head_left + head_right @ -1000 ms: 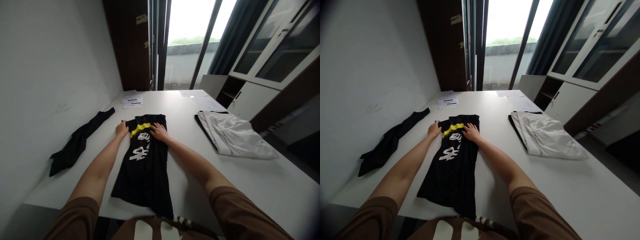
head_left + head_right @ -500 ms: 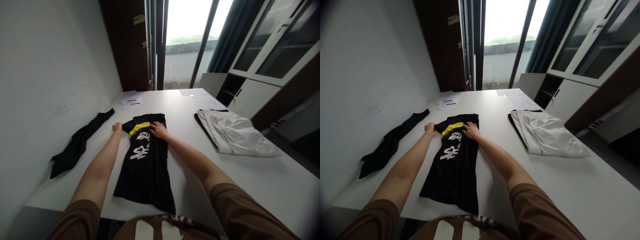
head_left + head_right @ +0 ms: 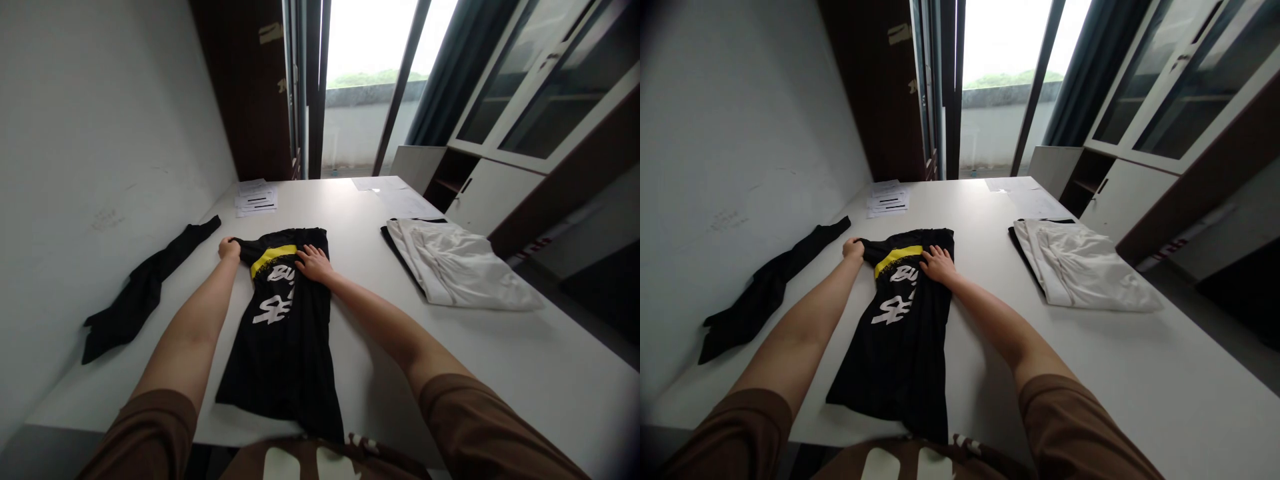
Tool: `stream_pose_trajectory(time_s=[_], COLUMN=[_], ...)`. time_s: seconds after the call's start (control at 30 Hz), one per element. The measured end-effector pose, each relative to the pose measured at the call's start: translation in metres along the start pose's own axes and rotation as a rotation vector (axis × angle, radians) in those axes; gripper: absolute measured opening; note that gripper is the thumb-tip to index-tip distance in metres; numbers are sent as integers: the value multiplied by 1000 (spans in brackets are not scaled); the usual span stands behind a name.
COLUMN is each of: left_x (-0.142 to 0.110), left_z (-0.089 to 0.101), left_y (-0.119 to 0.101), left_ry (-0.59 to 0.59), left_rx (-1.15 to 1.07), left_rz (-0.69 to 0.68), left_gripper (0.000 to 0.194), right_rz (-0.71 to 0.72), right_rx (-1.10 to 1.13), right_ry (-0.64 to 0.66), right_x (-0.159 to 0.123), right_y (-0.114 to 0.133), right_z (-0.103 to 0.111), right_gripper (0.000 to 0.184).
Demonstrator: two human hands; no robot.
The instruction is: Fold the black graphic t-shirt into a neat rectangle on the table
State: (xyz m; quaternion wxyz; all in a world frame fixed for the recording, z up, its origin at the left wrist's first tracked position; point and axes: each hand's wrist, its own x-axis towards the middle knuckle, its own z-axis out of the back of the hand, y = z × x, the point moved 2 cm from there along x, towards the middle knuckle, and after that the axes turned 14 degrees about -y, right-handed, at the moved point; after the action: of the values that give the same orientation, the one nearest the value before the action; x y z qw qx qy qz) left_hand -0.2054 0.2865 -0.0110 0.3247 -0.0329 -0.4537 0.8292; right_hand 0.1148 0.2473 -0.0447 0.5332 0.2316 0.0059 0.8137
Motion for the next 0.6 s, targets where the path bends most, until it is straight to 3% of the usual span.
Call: stream_pose_trajectory(time_s=[0.13,0.27,0.43,0.6], left_x=[-12,-38,-78,-120], left_z=[8,5,-12,-33], left_y=[-22,-56,-92,-120], left_ry=[-38,37,232,332], left_rx=[-35,-86,-121,-140], left_rz=[-106,-309,-520,-612], left_gripper=[53,46,35,39], right_rz=[-3,-27,-224,-412], right_rx=[14,109,361,532], right_ry=[0,-64,-243,-343], right_x=[5,10,17,21], right_y=[0,-3,-18,-43], right_z=[-1,0,8,11], right_gripper=[54,52,44,53])
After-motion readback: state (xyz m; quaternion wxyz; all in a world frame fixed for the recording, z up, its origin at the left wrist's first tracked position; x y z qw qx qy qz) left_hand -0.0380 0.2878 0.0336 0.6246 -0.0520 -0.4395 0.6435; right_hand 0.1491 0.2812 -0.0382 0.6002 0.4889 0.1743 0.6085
